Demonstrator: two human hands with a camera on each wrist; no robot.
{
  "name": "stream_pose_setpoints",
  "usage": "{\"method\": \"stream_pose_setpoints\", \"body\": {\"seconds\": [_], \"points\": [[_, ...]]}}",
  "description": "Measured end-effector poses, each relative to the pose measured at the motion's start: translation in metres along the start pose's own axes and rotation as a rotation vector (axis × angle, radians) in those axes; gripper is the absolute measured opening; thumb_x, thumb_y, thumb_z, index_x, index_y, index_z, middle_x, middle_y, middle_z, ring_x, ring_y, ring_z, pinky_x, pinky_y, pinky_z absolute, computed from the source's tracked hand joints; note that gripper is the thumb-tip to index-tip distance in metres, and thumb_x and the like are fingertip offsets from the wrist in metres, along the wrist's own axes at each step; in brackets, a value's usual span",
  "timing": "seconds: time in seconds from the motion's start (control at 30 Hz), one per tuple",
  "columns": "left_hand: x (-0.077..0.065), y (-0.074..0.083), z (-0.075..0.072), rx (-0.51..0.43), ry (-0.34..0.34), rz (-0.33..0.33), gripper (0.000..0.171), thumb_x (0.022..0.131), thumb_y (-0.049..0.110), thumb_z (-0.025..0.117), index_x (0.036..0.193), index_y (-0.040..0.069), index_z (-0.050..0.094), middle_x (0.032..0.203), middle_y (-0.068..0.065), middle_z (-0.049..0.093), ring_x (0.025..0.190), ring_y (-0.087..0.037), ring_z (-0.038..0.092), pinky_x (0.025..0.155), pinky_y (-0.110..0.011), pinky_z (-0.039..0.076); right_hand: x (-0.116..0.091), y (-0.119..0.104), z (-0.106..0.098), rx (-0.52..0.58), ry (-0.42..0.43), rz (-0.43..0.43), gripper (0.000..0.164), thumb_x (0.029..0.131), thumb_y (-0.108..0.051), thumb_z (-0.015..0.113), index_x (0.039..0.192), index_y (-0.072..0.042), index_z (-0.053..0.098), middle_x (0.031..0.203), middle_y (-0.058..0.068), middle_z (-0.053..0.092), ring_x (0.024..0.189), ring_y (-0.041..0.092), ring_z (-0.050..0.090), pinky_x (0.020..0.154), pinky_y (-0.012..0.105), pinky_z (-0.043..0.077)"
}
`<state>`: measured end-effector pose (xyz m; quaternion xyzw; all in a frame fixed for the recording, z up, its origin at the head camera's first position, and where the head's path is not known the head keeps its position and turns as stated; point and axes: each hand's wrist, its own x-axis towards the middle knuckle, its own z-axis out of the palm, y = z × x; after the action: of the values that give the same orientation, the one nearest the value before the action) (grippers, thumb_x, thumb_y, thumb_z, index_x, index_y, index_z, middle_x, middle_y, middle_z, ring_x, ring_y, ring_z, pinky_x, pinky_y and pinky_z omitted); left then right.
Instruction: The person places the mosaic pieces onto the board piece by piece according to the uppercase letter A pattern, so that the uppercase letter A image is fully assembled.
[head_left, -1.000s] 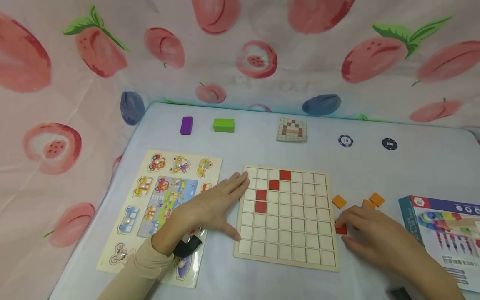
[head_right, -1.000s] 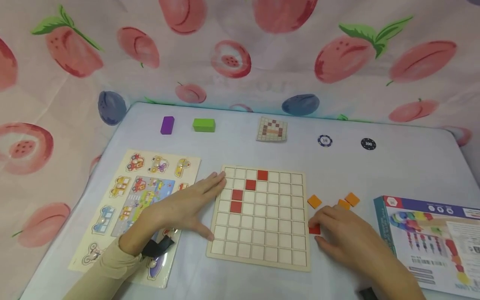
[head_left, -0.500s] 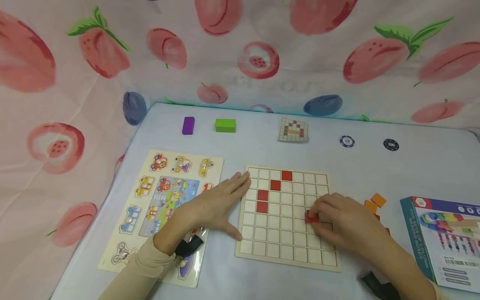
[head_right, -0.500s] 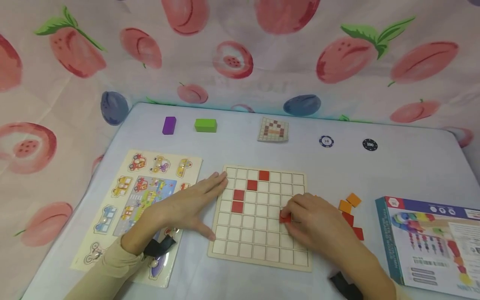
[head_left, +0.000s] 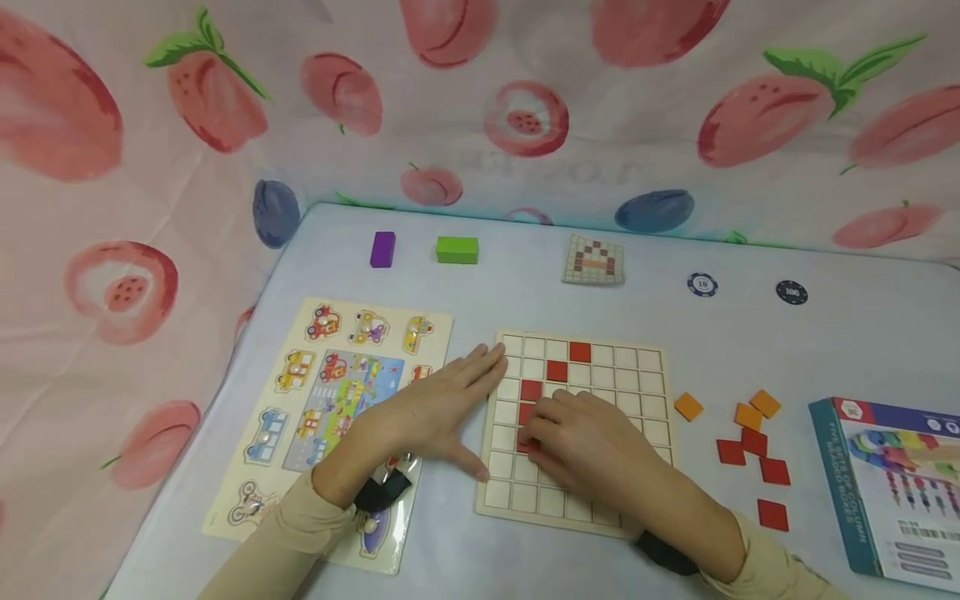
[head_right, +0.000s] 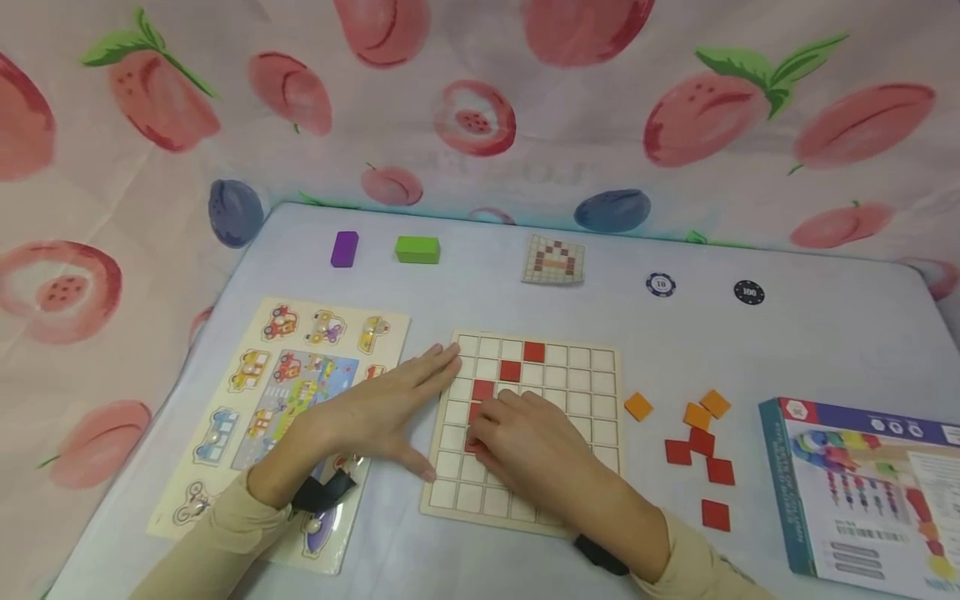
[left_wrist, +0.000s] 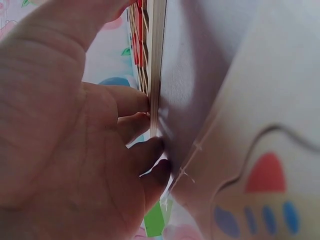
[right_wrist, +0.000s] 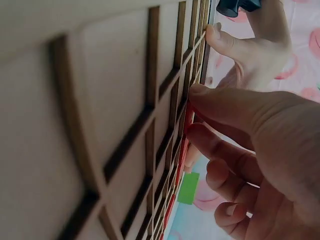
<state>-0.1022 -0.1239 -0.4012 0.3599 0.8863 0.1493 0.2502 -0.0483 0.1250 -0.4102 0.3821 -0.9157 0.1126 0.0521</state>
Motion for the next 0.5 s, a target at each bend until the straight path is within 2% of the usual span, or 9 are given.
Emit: {"method": "stream_pose_setpoints", "body": {"seconds": [0.17,0.33,0.5], "points": [[0.001,0.001,-0.001,0.011,-0.007,-0.006,0.139,0.074,0.066,0.09,0.172,0.009,0.01,0.183,-0.005,-0.003,0.17,-0.026,0.0,0.14,-0.045,0.015,-0.002,0.002,-0.001,0.04,-0.018,0.017,0.015,0.09,-0.03,0.086,0.102,-0.022,0.084,0.101,-0.008,0.078,0.091,0.011,0.068,0.082,0.028,0.063],[0.0,0.001,-0.001,0.001,-0.006,-0.002,0.139,0.074,0.065,0.09,0.172,0.009,0.009,0.183,-0.006,-0.003,0.17,-0.027,0.0,0.14,-0.045,0.015,-0.013,0.007,-0.004,0.103,-0.027,0.041,0.013,0.089,-0.029,0.086,0.102,-0.026,0.083,0.098,-0.013,0.075,0.09,0.007,0.066,0.08,0.026,0.062],[0.001,0.001,0.001,0.008,-0.007,0.0,0.14,0.073,0.065,0.09,0.172,0.008,0.009,0.182,-0.007,-0.003,0.17,-0.028,0.0,0.14,-0.045,0.015,-0.042,0.017,-0.014,0.12,-0.016,0.167,0.021,0.087,-0.033,0.088,0.107,-0.033,0.081,0.099,-0.019,0.072,0.092,0.004,0.066,0.081,0.029,0.064]]}}
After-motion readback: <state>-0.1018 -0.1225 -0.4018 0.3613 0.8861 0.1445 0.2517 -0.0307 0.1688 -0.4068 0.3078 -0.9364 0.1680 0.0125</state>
